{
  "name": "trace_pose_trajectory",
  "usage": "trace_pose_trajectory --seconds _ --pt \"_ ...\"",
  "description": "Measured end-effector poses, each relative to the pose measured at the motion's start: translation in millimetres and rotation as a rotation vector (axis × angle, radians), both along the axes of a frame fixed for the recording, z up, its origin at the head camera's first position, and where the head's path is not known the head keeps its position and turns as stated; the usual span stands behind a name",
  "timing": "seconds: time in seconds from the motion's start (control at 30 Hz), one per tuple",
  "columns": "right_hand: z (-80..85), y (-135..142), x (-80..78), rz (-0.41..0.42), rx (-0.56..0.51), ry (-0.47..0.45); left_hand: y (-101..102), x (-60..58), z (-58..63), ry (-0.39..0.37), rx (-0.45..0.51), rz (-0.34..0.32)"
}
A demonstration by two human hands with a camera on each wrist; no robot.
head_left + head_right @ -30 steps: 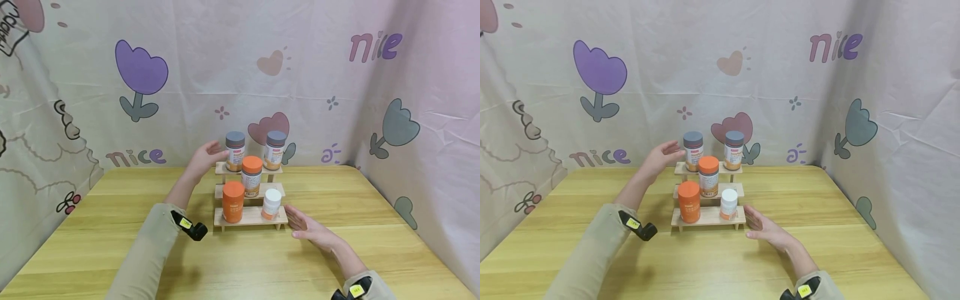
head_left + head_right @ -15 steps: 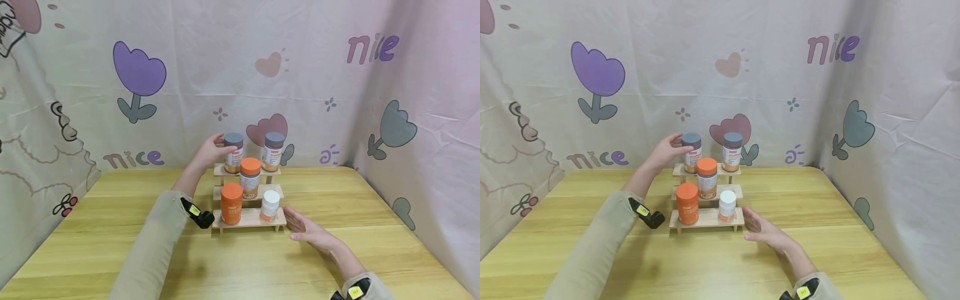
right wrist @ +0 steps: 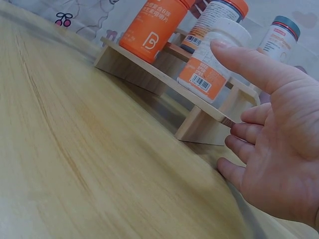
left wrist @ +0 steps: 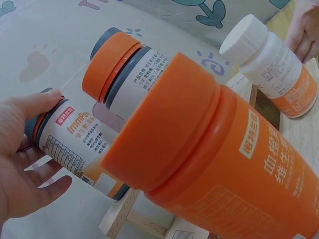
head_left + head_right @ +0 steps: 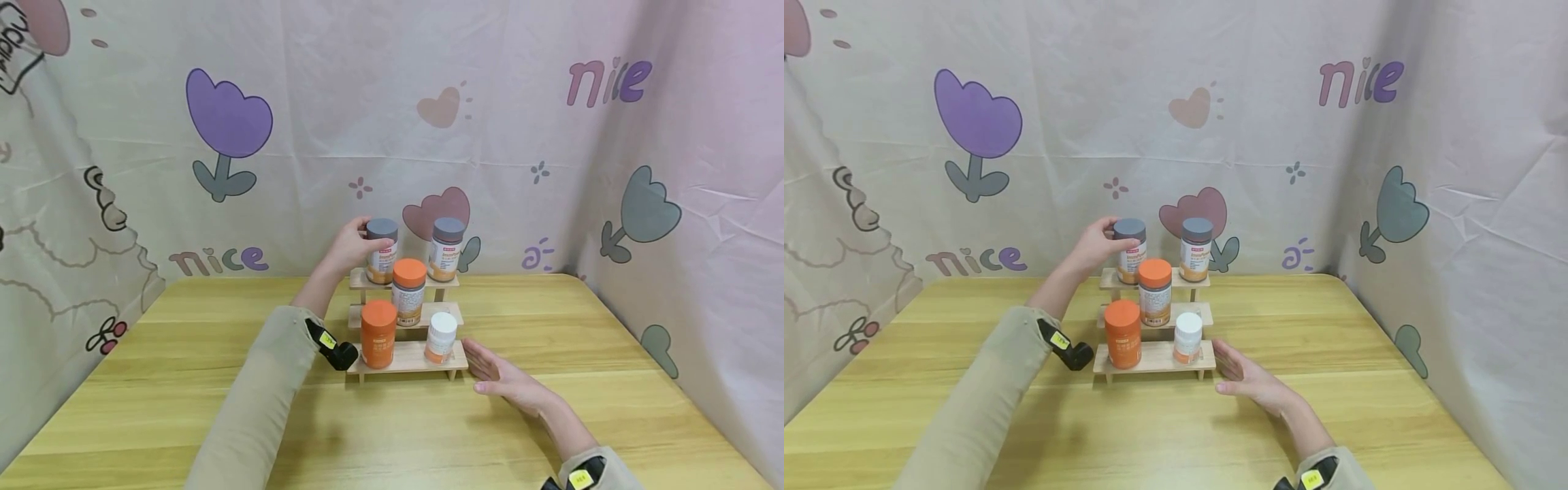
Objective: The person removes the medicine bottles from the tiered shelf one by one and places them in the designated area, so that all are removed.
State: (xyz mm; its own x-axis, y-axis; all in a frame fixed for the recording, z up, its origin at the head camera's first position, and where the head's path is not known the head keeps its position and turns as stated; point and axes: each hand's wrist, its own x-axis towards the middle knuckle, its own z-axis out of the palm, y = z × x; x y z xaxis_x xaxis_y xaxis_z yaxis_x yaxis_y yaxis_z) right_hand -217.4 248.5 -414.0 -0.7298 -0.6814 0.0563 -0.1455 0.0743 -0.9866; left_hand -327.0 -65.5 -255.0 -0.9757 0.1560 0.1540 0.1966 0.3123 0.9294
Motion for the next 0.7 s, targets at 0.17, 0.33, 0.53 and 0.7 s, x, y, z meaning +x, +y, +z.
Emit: trace_pose_trajectory --seconds 0.17,0.33,0.53,0.7 --pt "1.0 -0.3 0.2 -0.001 -0.002 -0.006 -0.4 -1.4 -1.0 0.006 -0.024 0.022" --pt "0.0 -0.5 0.0 -0.008 -0.001 -0.008 -0.7 -1.8 -2.3 0.015 -0.064 0.050" --pt "-0.8 0.8 -0.4 0.008 -0.013 -0.021 -3.1 0.9 -2.5 0.029 -0.060 0.059" --pt "0.7 2.7 -0.2 0.016 -0.009 -0.025 -9.1 4.5 0.1 0.036 -0.043 0.071"
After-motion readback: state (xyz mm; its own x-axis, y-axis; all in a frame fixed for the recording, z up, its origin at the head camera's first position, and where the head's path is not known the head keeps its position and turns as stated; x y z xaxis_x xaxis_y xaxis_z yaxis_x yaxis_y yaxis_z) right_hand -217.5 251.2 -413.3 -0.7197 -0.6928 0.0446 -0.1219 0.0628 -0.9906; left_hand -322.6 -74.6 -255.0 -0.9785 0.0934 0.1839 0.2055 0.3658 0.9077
